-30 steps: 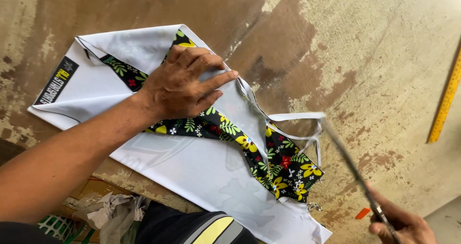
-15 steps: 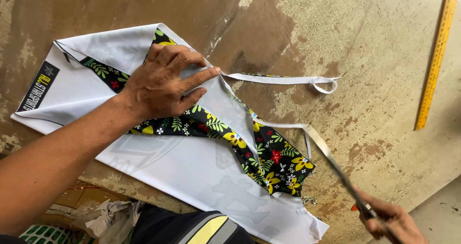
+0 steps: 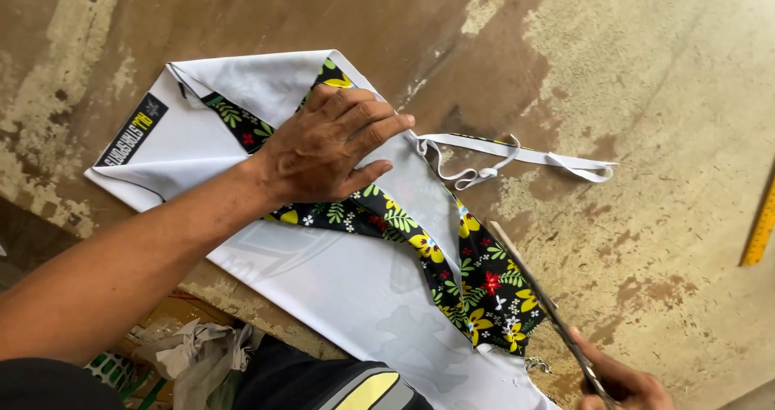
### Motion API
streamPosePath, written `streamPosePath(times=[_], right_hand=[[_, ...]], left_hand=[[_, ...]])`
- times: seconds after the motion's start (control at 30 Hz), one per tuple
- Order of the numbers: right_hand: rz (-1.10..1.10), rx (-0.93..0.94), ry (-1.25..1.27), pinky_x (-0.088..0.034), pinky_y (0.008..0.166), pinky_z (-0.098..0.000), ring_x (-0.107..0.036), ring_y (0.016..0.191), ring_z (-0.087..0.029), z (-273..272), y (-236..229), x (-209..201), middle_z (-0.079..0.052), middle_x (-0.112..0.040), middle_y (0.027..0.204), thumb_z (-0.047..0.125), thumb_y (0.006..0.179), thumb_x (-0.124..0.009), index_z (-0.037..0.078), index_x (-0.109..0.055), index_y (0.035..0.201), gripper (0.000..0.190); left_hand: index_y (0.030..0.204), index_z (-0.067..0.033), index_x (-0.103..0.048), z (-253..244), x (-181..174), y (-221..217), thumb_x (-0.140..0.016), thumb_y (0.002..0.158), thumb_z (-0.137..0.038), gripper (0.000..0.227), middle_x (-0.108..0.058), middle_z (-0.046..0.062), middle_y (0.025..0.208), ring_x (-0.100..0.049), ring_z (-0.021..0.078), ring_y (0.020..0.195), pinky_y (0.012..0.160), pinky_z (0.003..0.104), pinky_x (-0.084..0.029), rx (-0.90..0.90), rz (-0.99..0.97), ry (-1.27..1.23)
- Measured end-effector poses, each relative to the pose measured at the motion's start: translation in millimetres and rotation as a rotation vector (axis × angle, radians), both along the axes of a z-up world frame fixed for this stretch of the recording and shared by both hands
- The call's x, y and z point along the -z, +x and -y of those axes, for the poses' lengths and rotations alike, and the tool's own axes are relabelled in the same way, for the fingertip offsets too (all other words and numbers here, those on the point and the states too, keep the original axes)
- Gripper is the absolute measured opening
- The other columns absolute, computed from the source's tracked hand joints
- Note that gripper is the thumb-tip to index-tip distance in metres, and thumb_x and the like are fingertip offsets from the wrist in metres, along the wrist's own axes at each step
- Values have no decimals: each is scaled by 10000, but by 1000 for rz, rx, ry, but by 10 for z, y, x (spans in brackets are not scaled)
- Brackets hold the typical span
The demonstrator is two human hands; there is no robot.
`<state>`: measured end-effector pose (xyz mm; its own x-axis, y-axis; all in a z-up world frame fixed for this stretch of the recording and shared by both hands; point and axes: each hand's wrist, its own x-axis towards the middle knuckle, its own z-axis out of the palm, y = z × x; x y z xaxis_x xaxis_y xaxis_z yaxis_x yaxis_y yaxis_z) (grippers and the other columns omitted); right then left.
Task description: The person uses shears to cut a white fabric along a marked pattern on a wooden table. They trim the edges, unfold the fabric to reveal a floral pattern, and then use a ruler and chalk to mark a new line on the fabric.
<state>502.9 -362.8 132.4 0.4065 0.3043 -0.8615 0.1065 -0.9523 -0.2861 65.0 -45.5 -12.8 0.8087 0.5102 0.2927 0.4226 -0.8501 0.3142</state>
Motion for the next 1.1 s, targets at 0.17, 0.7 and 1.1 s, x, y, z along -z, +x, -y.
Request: streamPosePath(times=[0.17,0.7,1.1], right_hand=[[161,-850,-147,-471,566,-369,-486,506,-111,-561,-331,352,-31,-715,556,709,470,-805,516,-608,1584,1148],[137,-993,242,-506,285,-339,-332,331,-79,-872,-759,900,-12,-846,654,770,689,-610,352,-454,1646,1056],[219,-962,189,-460,464,-309,-346,472,-80,-945,-779,892,93,-681,505,778,550,-753,482,-552,1590,1099]], left_hand=[[1195,-146,-649,-34,-108,-216,-817,1008,-198,256,-630,91,1203,-625,298,1070,863,436,-486,-61,39,36],[1438,-203,-685,-311,-92,-754,-788,1072,-429,443,-648,53,1281,-632,221,1122,907,342,-575,-160,-203,225],[1310,-174,-712,-681,-176,-938,-759,1204,-389,244,-680,49,1294,-644,221,1164,969,336,-581,-150,-176,303]])
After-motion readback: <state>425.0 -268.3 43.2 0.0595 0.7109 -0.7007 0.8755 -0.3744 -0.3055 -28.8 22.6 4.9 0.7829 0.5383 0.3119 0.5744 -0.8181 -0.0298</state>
